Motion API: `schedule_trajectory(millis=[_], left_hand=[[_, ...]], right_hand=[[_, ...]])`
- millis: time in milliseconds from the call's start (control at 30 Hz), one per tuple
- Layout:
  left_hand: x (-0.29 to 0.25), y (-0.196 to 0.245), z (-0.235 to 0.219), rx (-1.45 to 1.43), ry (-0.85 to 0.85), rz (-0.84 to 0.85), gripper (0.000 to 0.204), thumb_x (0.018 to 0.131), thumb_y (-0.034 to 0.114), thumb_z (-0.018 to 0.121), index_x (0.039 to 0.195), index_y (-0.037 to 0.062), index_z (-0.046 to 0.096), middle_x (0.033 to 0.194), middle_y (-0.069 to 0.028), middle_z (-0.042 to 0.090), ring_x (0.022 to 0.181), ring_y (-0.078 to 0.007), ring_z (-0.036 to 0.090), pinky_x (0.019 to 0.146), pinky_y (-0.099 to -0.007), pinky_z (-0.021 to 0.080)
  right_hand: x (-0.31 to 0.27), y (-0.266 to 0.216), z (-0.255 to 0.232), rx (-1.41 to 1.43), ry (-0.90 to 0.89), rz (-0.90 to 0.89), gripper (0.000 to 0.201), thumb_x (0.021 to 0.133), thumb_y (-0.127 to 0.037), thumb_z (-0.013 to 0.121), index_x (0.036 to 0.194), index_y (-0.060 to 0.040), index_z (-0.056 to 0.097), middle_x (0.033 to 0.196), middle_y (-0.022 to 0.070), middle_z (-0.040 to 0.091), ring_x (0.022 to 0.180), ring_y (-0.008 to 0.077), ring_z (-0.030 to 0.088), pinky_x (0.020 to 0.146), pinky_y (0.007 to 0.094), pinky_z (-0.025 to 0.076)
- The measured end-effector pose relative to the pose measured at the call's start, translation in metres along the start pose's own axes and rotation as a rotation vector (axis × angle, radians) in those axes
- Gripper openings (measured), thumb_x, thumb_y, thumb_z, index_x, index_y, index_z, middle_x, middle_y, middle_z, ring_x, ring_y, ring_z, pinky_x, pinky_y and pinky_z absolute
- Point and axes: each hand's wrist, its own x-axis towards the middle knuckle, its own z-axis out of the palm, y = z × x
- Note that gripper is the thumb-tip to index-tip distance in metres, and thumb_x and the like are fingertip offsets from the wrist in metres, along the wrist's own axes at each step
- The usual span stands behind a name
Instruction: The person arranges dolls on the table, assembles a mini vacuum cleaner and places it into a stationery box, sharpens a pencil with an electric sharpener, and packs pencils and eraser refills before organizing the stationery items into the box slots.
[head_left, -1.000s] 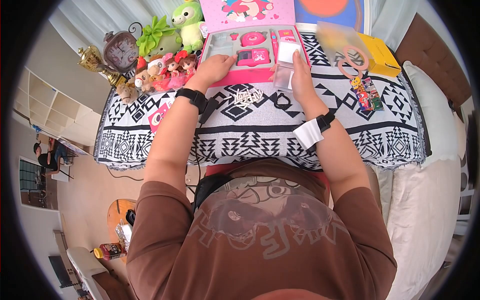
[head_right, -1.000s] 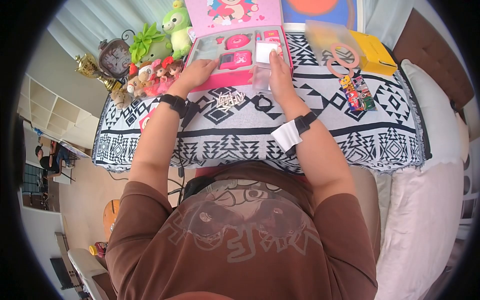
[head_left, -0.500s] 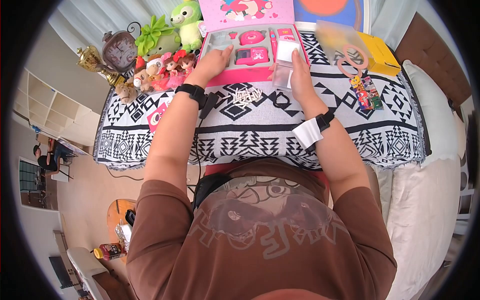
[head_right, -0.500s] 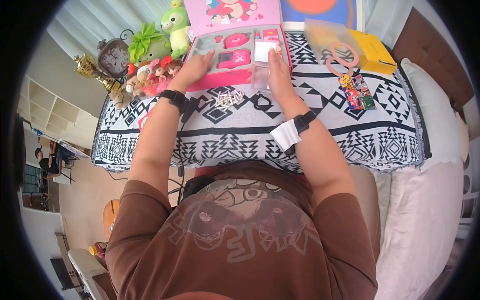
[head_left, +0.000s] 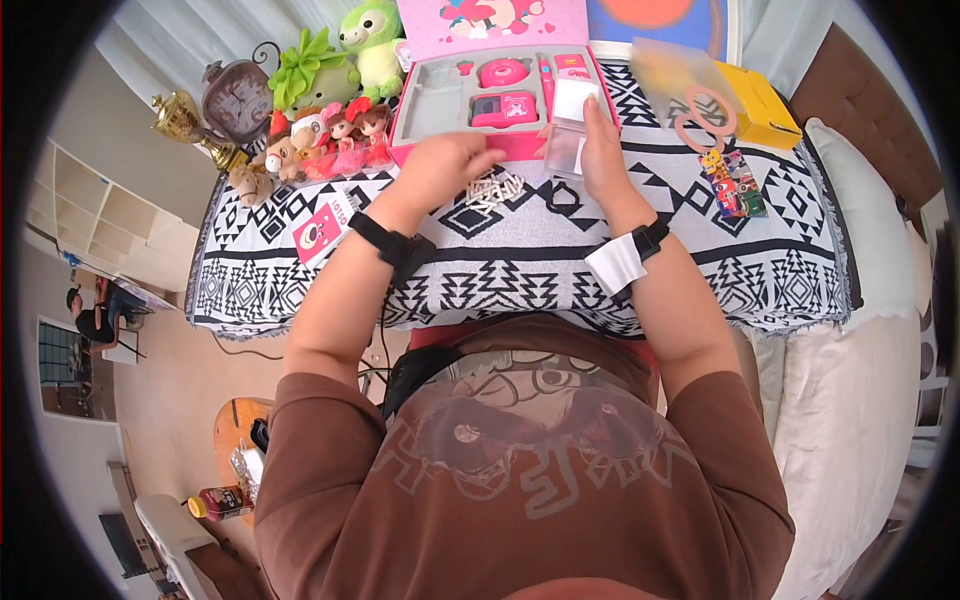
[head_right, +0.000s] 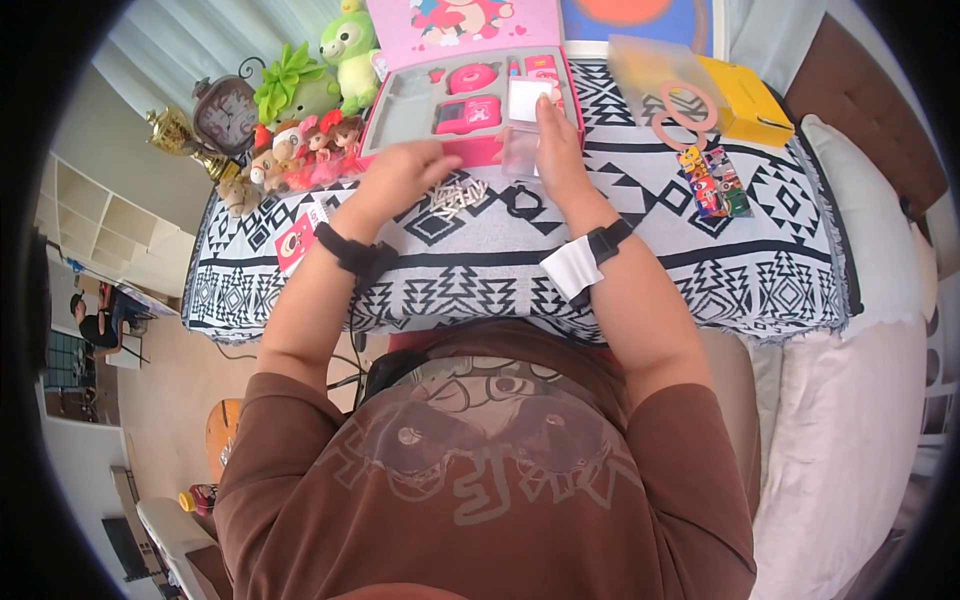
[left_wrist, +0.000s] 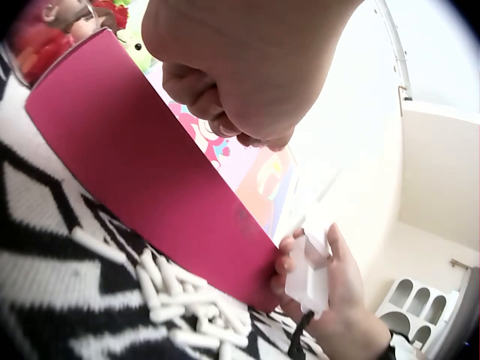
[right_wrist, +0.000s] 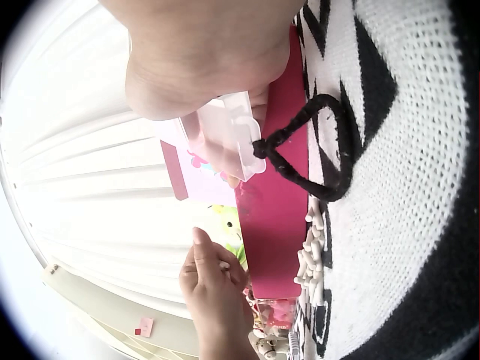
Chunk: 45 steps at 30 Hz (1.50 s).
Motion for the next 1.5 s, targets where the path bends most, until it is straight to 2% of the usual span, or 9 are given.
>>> schedule_trajectory(millis=[133,500,600,667,700,800,900,1000,1500], left_hand=[[-0.007,-0.007,0.017,0.101,-0.130,0.235,0.032,0.086,0.038,0.064,0.079,0.0067,0.060,0.076,-0.0132,0.062,0.075,-0.0340,0.061,0.065,-0.0450,0.048],[-0.025,0.001,-0.019,0.146,-0.027,0.220,0.024,0.085,0.029,0.068,0.093,0.0073,0.062,0.088,-0.0100,0.063,0.084,-0.0315,0.062,0.070,-0.0404,0.050],[-0.037,-0.008,-0.046,0.160,-0.011,0.162,0.025,0.085,0.026,0.069,0.099,0.0069,0.062,0.094,-0.0102,0.065,0.085,-0.0302,0.063,0.071,-0.0387,0.050],[-0.047,-0.021,-0.065,0.167,-0.112,-0.093,0.029,0.085,0.023,0.070,0.108,0.0076,0.063,0.106,-0.0101,0.066,0.093,-0.0273,0.064,0.077,-0.0367,0.051],[-0.055,-0.033,-0.073,0.168,-0.113,-0.093,0.029,0.085,0.023,0.070,0.108,0.0076,0.063,0.106,-0.0101,0.066,0.093,-0.0273,0.064,0.077,-0.0367,0.051],[-0.082,-0.071,-0.092,0.128,-0.201,-0.200,0.047,0.080,0.028,0.073,0.120,0.0097,0.058,0.111,-0.0148,0.065,0.104,-0.0314,0.061,0.086,-0.0403,0.050],[-0.111,-0.104,-0.104,0.259,-0.396,-0.471,0.086,0.067,0.027,0.081,0.141,0.0091,0.042,0.129,-0.0258,0.054,0.120,-0.0378,0.053,0.101,-0.0403,0.044],[-0.131,-0.117,-0.104,0.157,-0.476,-0.596,0.090,0.066,0.027,0.082,0.143,0.0067,0.040,0.135,-0.0239,0.051,0.124,-0.0346,0.052,0.103,-0.0383,0.042],[-0.140,-0.080,-0.100,-0.075,-0.172,-0.490,0.070,0.071,0.023,0.078,0.132,0.0064,0.049,0.114,-0.0178,0.059,0.101,-0.0266,0.061,0.091,-0.0336,0.048]], right_hand=[[0.001,0.002,-0.001,-0.041,0.005,-0.019,0.055,0.105,-0.044,0.030,0.107,0.0041,0.057,0.084,0.0157,0.067,0.068,0.0222,0.067,0.064,0.0330,0.055],[0.001,0.003,-0.003,-0.072,-0.009,-0.019,0.058,0.104,-0.049,0.028,0.110,0.0030,0.054,0.083,0.0159,0.066,0.067,0.0255,0.068,0.063,0.0354,0.056],[0.003,0.004,-0.004,-0.077,-0.015,-0.026,0.058,0.104,-0.048,0.028,0.111,0.0030,0.054,0.083,0.0158,0.065,0.067,0.0254,0.067,0.063,0.0354,0.056],[0.003,0.004,-0.004,-0.077,-0.021,-0.032,0.058,0.104,-0.048,0.028,0.111,0.0029,0.054,0.083,0.0157,0.065,0.067,0.0252,0.067,0.063,0.0354,0.056],[0.002,0.003,-0.003,-0.066,-0.018,-0.020,0.058,0.104,-0.048,0.028,0.111,0.0027,0.054,0.083,0.0155,0.065,0.068,0.0250,0.067,0.063,0.0353,0.056],[0.001,0.002,-0.002,-0.054,-0.011,-0.010,0.057,0.104,-0.048,0.028,0.111,0.0024,0.054,0.083,0.0152,0.065,0.068,0.0247,0.067,0.063,0.0352,0.055],[0.003,0.004,-0.003,-0.052,-0.010,-0.016,0.056,0.104,-0.047,0.028,0.112,0.0020,0.054,0.083,0.0150,0.065,0.069,0.0244,0.067,0.063,0.0350,0.055],[0.002,0.003,-0.002,-0.054,-0.008,-0.016,0.056,0.104,-0.047,0.028,0.112,0.0020,0.054,0.083,0.0150,0.065,0.069,0.0243,0.067,0.063,0.0350,0.055],[0.003,0.006,-0.004,-0.062,-0.004,-0.020,0.055,0.104,-0.046,0.029,0.113,0.0024,0.054,0.084,0.0160,0.066,0.068,0.0252,0.067,0.064,0.0355,0.056]])
